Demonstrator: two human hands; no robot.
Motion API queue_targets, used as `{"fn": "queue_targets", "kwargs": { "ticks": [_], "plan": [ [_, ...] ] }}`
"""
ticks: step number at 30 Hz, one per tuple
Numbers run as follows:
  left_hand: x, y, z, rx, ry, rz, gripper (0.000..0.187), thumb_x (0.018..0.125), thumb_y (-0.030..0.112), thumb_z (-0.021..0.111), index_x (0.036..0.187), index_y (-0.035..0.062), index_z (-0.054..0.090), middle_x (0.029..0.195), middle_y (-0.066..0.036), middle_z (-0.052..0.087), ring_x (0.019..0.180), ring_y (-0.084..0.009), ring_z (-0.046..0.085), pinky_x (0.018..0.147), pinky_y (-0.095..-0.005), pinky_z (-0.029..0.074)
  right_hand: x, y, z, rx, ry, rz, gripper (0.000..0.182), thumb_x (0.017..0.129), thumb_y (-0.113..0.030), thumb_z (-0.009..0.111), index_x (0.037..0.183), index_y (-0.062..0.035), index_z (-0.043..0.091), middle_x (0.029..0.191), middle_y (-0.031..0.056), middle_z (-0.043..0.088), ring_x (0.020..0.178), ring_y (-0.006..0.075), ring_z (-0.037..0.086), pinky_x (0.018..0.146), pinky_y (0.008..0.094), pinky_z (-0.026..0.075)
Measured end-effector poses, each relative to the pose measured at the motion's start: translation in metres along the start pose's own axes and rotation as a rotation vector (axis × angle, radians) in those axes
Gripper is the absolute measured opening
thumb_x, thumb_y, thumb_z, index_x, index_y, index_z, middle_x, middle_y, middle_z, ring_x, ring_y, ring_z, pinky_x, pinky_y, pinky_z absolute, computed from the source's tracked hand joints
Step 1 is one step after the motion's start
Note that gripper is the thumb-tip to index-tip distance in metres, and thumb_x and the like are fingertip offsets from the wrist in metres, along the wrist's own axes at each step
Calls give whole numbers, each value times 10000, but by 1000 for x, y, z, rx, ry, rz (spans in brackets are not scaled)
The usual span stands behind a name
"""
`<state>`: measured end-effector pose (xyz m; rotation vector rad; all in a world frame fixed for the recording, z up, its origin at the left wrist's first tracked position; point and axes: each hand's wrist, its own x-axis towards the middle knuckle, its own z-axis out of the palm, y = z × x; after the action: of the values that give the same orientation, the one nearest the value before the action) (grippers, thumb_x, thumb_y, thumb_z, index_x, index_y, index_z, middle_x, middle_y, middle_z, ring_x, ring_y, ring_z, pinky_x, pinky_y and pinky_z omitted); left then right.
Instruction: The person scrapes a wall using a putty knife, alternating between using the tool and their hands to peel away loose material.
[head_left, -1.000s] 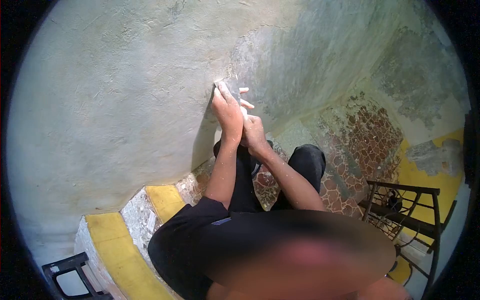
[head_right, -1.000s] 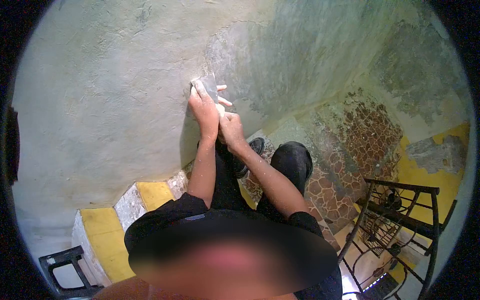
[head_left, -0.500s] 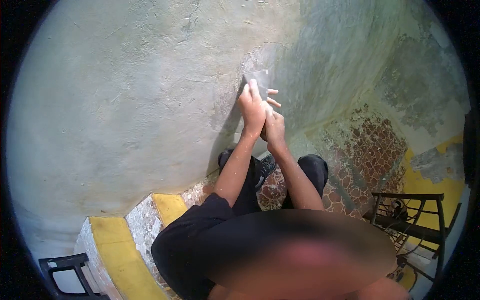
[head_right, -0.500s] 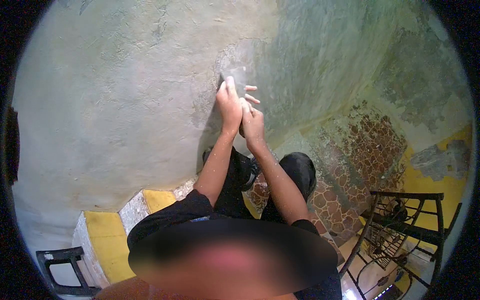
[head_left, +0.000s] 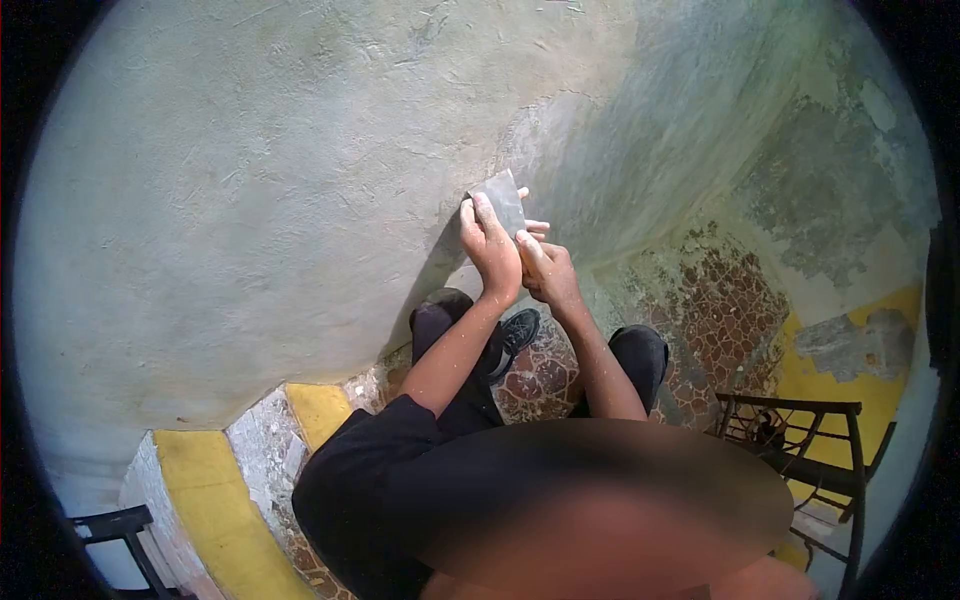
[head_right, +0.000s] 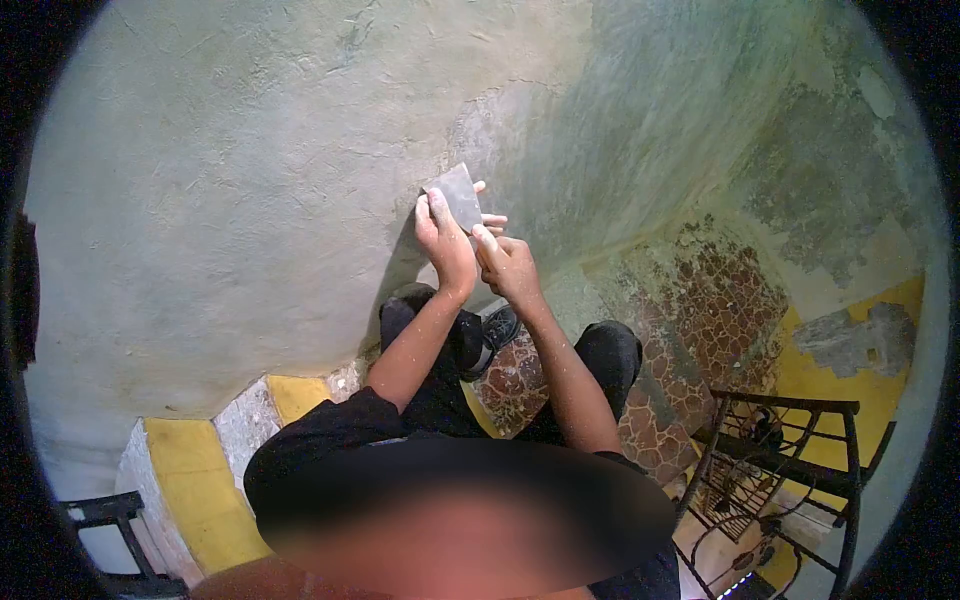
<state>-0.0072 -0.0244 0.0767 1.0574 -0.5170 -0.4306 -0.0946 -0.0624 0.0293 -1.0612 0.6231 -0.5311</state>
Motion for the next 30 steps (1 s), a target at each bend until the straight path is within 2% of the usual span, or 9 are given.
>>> {"fn": "queue_targets", "kwargs": {
  "ticks": [5, 7, 16, 18, 19, 21, 25, 27, 30],
  "plan": [
    [4, 3, -10, 15, -31, 35, 422, 1148, 357, 311, 1166, -27, 483, 1106, -231, 720, 629, -319, 730, 499, -372, 613, -1, -1, 11, 40, 12, 39, 506, 1024, -455, 628, 667, -113, 520, 580, -61, 443, 424, 39, 346, 390, 252, 205],
    [5, 6, -11, -11, -17, 30, 353, 1144, 295, 373, 1079, -26, 507, 1028, -187, 725, 620, -281, 732, 487, -335, 608, 0, 3, 16, 76, 17, 62, 496, 1024, -450, 630, 672, -116, 525, 586, -62, 448, 424, 38, 348, 389, 251, 206],
    [11, 18, -4, 114, 36, 59, 358, 1132, 271, 431, 1045, -56, 549, 941, -170, 731, 567, -244, 712, 450, -309, 586, -2, 7, 29, 192, 63, 68, 469, 1024, -444, 628, 690, -126, 546, 593, -68, 458, 404, 40, 339, 376, 248, 201],
    [13, 22, -1, 138, 36, 70, 357, 1128, 270, 440, 1015, -51, 544, 945, -189, 736, 563, -260, 712, 442, -323, 585, -2, 5, 30, 212, -4, 53, 387, 1042, -447, 576, 909, -88, 635, 630, -61, 486, 434, 38, 392, 373, 229, 238],
    [16, 25, 1, 163, 36, 85, 358, 1125, 270, 449, 984, -46, 539, 949, -207, 742, 560, -276, 712, 434, -338, 584, -2, 0, 35, 215, -4, 50, 387, 1042, -447, 576, 909, -88, 635, 630, -61, 486, 434, 38, 392, 373, 229, 238],
    [24, 32, 9, 198, 18, 113, 369, 1124, 279, 455, 971, -45, 546, 922, -195, 739, 557, -269, 713, 436, -335, 576, -1, -16, 47, 281, 129, 42, 426, 1028, -435, 615, 749, -114, 592, 597, -70, 474, 418, 34, 357, 384, 253, 214],
    [28, 45, 26, 235, -14, 165, 347, 1127, 238, 443, 969, -38, 581, 882, -181, 761, 567, -228, 726, 449, -309, 550, 9, -31, 52, 331, 207, -32, 423, 1028, -427, 611, 762, -99, 606, 602, -71, 478, 427, 34, 365, 391, 253, 227],
    [23, 29, 24, 217, -41, 184, 362, 1131, 239, 422, 971, -44, 582, 897, -182, 768, 576, -220, 727, 469, -305, 556, 14, -19, 30, 205, 153, -128, 422, 1028, -425, 609, 773, -89, 617, 602, -71, 477, 430, 35, 367, 395, 255, 235],
    [9, 13, 16, 203, -79, 156, 356, 1137, 243, 397, 990, -35, 562, 918, -184, 770, 584, -208, 720, 495, -299, 561, -10, -21, 24, 176, 162, -92, 432, 1030, -429, 608, 759, -92, 612, 594, -72, 470, 427, 36, 361, 397, 254, 231]
  ]
}}
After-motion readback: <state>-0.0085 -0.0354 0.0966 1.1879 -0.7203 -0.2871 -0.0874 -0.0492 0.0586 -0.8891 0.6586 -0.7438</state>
